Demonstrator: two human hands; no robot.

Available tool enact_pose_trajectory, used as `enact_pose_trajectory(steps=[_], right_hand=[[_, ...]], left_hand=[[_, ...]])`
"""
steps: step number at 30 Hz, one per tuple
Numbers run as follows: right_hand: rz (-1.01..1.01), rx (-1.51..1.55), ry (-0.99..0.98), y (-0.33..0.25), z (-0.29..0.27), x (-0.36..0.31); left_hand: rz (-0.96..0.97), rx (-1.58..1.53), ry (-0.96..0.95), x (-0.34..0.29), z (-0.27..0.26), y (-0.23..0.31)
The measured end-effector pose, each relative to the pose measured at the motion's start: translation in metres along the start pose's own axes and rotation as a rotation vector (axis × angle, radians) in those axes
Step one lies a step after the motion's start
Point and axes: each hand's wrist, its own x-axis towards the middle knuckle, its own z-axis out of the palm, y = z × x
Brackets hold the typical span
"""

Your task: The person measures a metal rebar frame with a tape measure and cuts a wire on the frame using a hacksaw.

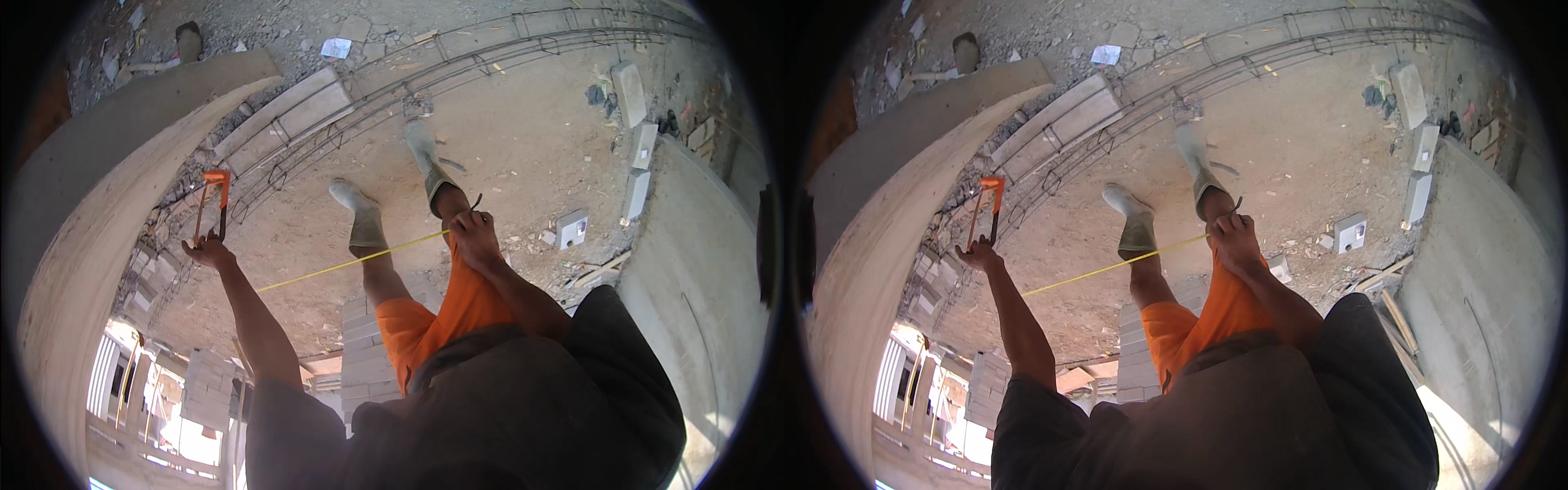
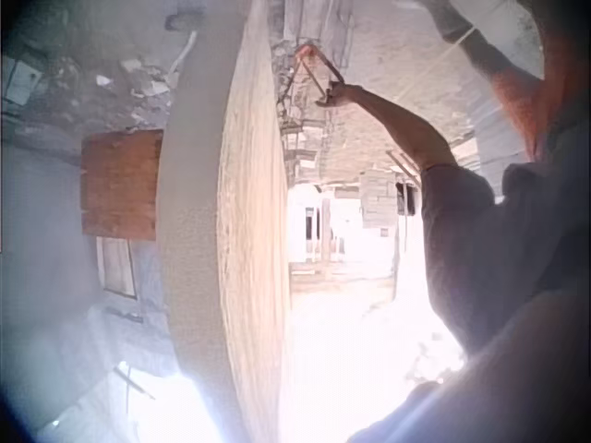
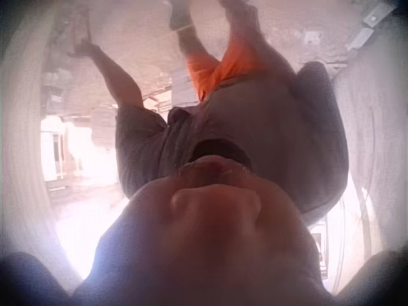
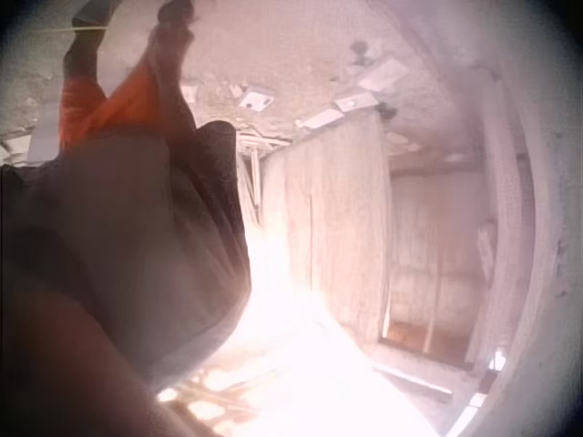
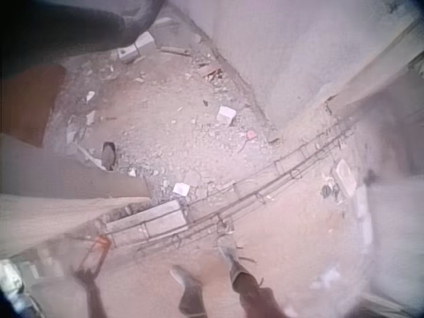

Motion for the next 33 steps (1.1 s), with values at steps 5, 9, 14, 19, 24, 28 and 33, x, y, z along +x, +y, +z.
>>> enact_pose_trajectory(steps=[5,9,14,19,24,28,33], right_hand=[[-0.141,-0.077,-0.089,0.036,-0.011,-0.018],[-0.182,-0.115,-0.144,0.055,-0.025,-0.032],[-0.099,-0.111,-0.106,0.105,-0.083,-0.065],[0.203,-0.163,-0.363,0.17,-0.131,-0.115],[0.322,0.006,-0.376,0.204,-0.182,-0.181],[0.365,0.079,-0.291,0.221,-0.172,-0.226],[0.324,0.06,-0.415,0.268,-0.163,-0.24]], left_hand=[[-0.134,-0.245,0.047,-0.12,-0.116,0.098],[-0.204,-0.419,-0.026,-0.229,-0.152,0.136],[-0.05,-0.368,-0.135,-0.367,-0.112,0.173],[0.033,-0.53,-0.202,-0.486,-0.078,0.177],[-0.063,-0.695,-0.339,-0.579,-0.043,0.193],[-0.149,-0.584,-0.594,-0.649,0.009,0.22],[-0.089,-0.275,-0.852,-0.733,0.1,0.231]])
